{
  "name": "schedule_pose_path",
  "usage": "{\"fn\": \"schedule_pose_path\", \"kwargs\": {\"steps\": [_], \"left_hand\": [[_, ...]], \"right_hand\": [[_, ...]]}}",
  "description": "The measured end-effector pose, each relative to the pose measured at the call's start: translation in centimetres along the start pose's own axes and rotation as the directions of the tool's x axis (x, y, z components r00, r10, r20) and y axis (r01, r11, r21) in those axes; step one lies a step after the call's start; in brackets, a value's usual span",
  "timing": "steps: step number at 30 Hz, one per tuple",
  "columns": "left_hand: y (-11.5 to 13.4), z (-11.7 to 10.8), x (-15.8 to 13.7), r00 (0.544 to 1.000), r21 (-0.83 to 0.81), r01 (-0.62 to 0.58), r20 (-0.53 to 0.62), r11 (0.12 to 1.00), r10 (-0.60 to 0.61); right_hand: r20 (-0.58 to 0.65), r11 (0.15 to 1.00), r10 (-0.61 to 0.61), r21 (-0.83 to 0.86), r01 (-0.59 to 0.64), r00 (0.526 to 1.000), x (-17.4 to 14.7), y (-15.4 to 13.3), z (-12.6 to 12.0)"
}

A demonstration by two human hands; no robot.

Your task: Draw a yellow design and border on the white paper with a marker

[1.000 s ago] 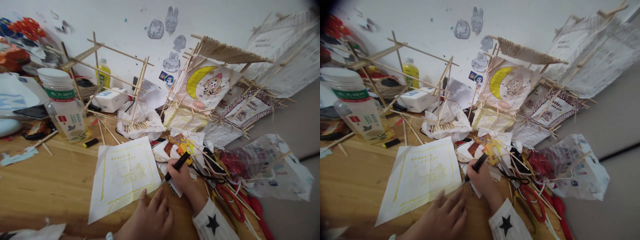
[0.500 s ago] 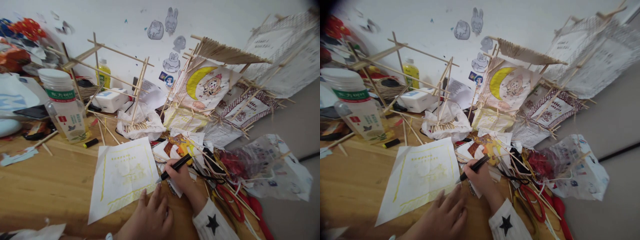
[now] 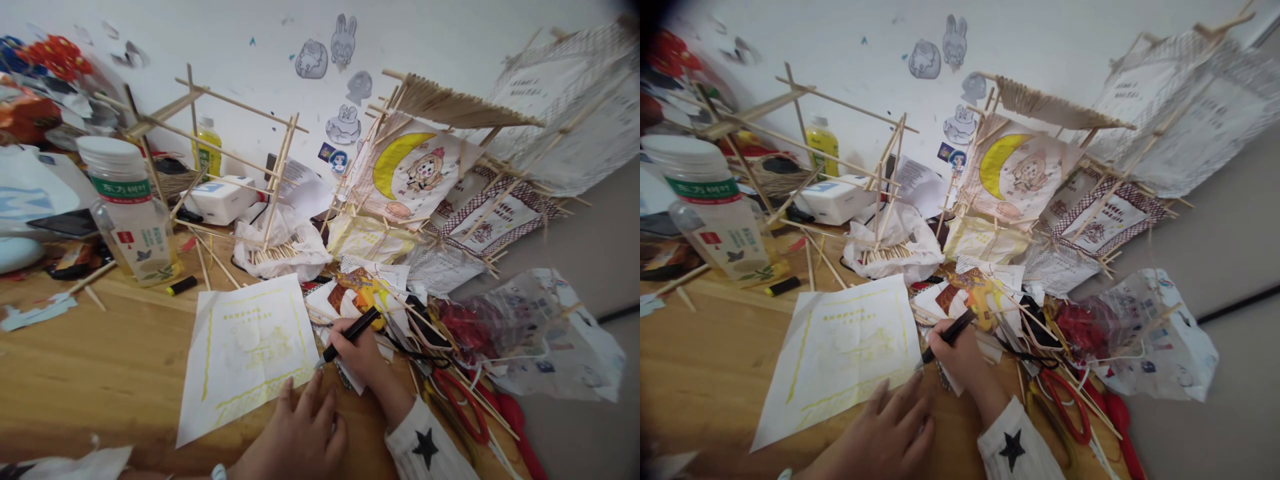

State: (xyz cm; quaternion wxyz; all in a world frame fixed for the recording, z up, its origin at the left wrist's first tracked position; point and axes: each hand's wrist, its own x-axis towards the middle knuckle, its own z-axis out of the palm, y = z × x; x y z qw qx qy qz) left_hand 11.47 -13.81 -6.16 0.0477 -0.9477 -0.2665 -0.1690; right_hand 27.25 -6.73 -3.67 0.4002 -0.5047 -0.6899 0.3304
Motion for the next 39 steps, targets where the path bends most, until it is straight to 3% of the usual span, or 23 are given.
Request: {"fn": "schedule_pose_path", "kwargs": {"steps": [8,12,25,39], "left_hand": [[-0.09,-0.06,0.07,0.999,0.003,-0.004,0.041,1.0,0.004],[-0.02,-0.06,0.07,1.0,0.014,-0.004,0.003,1.0,0.004],[-0.03,-0.02,0.0,1.0,0.009,-0.008,0.006,1.0,0.008],[-0.07,0.22,-0.05,0.999,0.006,-0.006,-0.046,1.0,0.006]], "right_hand": [[-0.039,1.0,-0.003,-0.013,0.002,0.999,0.09,-0.1,0.01],[-0.03,0.999,-0.022,-0.039,0.02,0.999,0.11,-0.16,0.05],[-0.099,0.999,0.007,0.05,-0.002,0.995,0.04,-0.17,-0.1],[-0.067,1.0,-0.022,-0.003,0.022,0.998,0.14,-0.14,-0.04]]}}
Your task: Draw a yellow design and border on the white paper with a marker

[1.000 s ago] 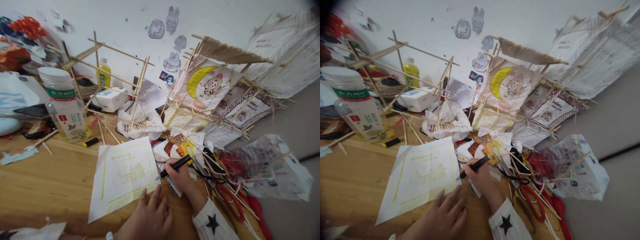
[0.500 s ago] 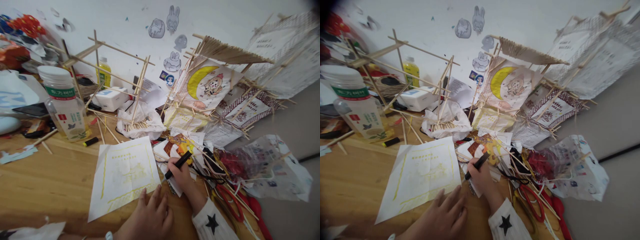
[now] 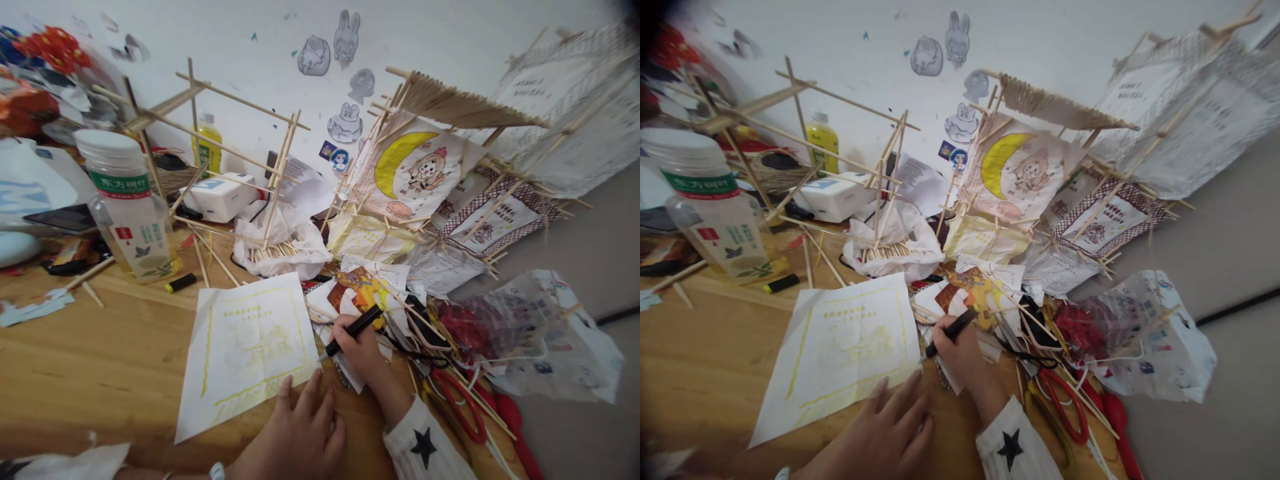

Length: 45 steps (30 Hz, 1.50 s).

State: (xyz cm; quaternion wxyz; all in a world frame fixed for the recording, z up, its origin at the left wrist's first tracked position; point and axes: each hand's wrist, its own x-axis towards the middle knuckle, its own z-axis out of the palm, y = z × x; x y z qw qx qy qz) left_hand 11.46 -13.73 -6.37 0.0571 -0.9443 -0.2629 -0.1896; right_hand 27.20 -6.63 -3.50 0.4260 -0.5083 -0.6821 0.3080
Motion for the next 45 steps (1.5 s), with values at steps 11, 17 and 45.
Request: {"fn": "schedule_pose_path", "kwargs": {"steps": [11,17,45], "left_hand": [[0.06,-0.02,0.05,1.0,0.007,0.002,0.02,1.0,-0.003],[0.11,-0.22,-0.03,0.998,-0.023,0.012,0.056,1.0,-0.011],[0.04,-0.36,0.14,0.998,-0.02,0.007,0.068,1.0,-0.005]], "right_hand": [[0.038,1.0,-0.009,0.02,0.008,0.999,0.07,0.25,0.01],[0.001,1.0,-0.004,0.006,0.004,1.0,-0.02,-0.26,-0.01],[-0.033,1.0,-0.006,-0.001,0.006,0.999,-0.04,0.16,-0.07]]}}
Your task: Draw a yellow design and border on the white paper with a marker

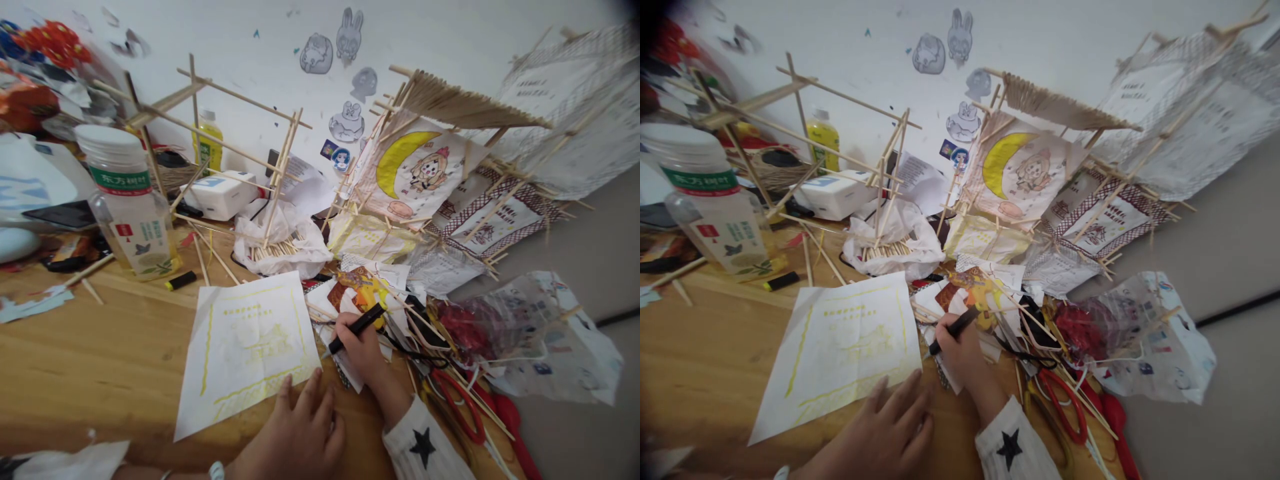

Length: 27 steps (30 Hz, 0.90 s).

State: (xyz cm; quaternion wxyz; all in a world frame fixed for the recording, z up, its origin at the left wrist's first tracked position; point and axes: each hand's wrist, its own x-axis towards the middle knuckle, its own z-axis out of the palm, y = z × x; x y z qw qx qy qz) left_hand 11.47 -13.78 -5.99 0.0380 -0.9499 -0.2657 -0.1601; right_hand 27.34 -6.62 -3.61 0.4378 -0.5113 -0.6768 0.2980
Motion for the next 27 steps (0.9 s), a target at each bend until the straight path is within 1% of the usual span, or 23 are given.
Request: {"fn": "schedule_pose_path", "kwargs": {"steps": [5,10,14,18,22,27], "left_hand": [[0.04,0.11,-0.08,1.0,-0.005,0.007,-0.016,1.0,-0.008],[0.09,0.23,-0.06,0.999,0.005,0.003,-0.04,1.0,-0.003],[0.05,0.16,-0.05,1.0,-0.009,0.007,-0.002,1.0,-0.007],[0.05,-0.14,-0.07,0.999,-0.013,0.002,0.037,1.0,-0.001],[0.04,-0.19,-0.09,1.0,0.006,-0.002,0.006,1.0,0.002],[0.05,-0.06,-0.09,1.0,0.015,0.004,-0.029,1.0,-0.004]], "right_hand": [[-0.036,0.999,-0.036,0.033,0.038,0.999,0.11,0.15,-0.06],[0.036,0.997,-0.073,-0.022,0.074,0.997,0.27,0.07,0.01],[0.051,0.994,-0.092,-0.046,0.095,0.994,0.21,0.08,0.06],[0.04,0.993,-0.087,-0.071,0.09,0.995,0.13,-0.1,0.07],[0.055,0.995,-0.07,-0.063,0.074,0.996,0.17,-0.19,0.04],[0.005,0.998,-0.049,-0.031,0.05,0.999,0.21,0.16,0.0]]}}
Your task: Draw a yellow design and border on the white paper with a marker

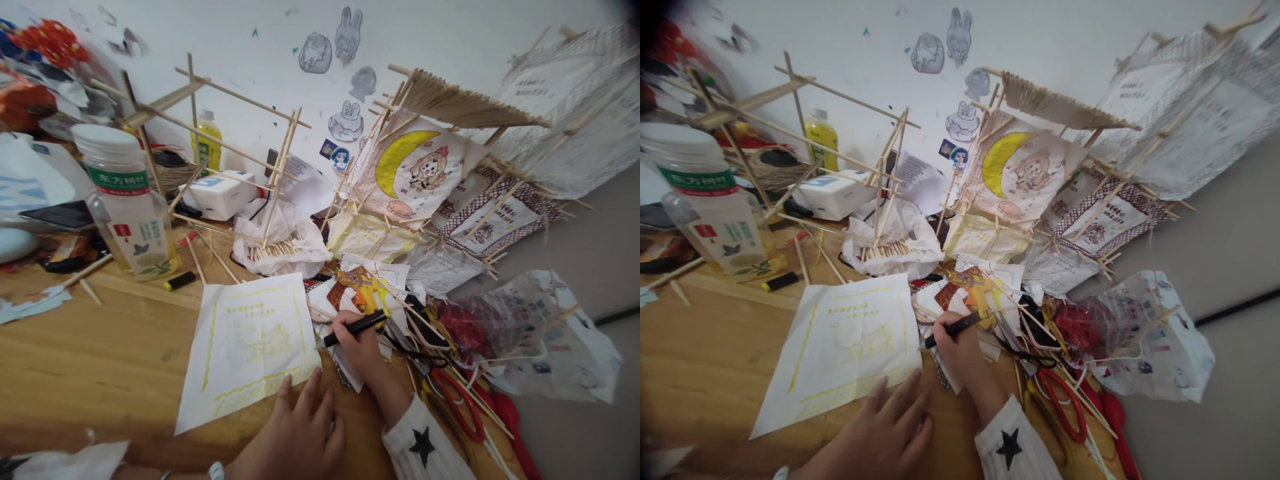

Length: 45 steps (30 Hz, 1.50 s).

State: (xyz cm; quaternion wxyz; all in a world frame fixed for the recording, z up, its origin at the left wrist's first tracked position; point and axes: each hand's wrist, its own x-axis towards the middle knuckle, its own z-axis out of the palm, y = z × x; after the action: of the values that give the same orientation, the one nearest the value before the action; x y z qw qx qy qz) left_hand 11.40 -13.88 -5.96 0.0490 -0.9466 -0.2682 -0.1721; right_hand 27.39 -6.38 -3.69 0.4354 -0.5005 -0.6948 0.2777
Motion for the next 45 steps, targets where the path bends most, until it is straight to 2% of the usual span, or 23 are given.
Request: {"fn": "schedule_pose_path", "kwargs": {"steps": [6,9,12,24,38,41,45], "left_hand": [[0.0,0.0,0.1,1.0,-0.014,0.004,-0.005,1.0,-0.004],[0.0,0.0,0.1,1.0,-0.009,-0.001,-0.002,1.0,0.001],[0.0,0.1,0.0,1.0,-0.001,-0.005,-0.01,1.0,0.005],[0.1,0.5,0.0,0.996,0.052,-0.006,-0.085,0.999,0.011],[0.1,0.3,0.1,0.991,0.063,-0.013,-0.135,0.998,0.021],[0.2,0.4,0.1,0.995,0.063,-0.008,-0.103,0.998,0.014],[0.2,0.7,0.0,0.999,0.055,-0.014,-0.044,0.998,0.016]], "right_hand": [[-0.081,0.997,0.033,0.077,-0.027,0.996,-0.1,0.1,-0.1],[-0.07,0.994,0.045,0.098,-0.038,0.997,-0.1,-0.3,0.0],[-0.012,0.997,0.043,0.072,-0.042,0.999,-0.1,-0.6,0.0],[0.047,1.0,-0.027,-0.001,0.027,0.999,-0.1,0.0,0.1],[-0.039,0.99,-0.088,-0.11,0.083,0.995,-0.1,0.3,0.1],[-0.059,0.992,-0.084,-0.094,0.078,0.995,-0.2,0.4,0.1],[-0.088,1.0,-0.026,0.008,0.027,0.996,-0.3,0.4,0.1]]}}
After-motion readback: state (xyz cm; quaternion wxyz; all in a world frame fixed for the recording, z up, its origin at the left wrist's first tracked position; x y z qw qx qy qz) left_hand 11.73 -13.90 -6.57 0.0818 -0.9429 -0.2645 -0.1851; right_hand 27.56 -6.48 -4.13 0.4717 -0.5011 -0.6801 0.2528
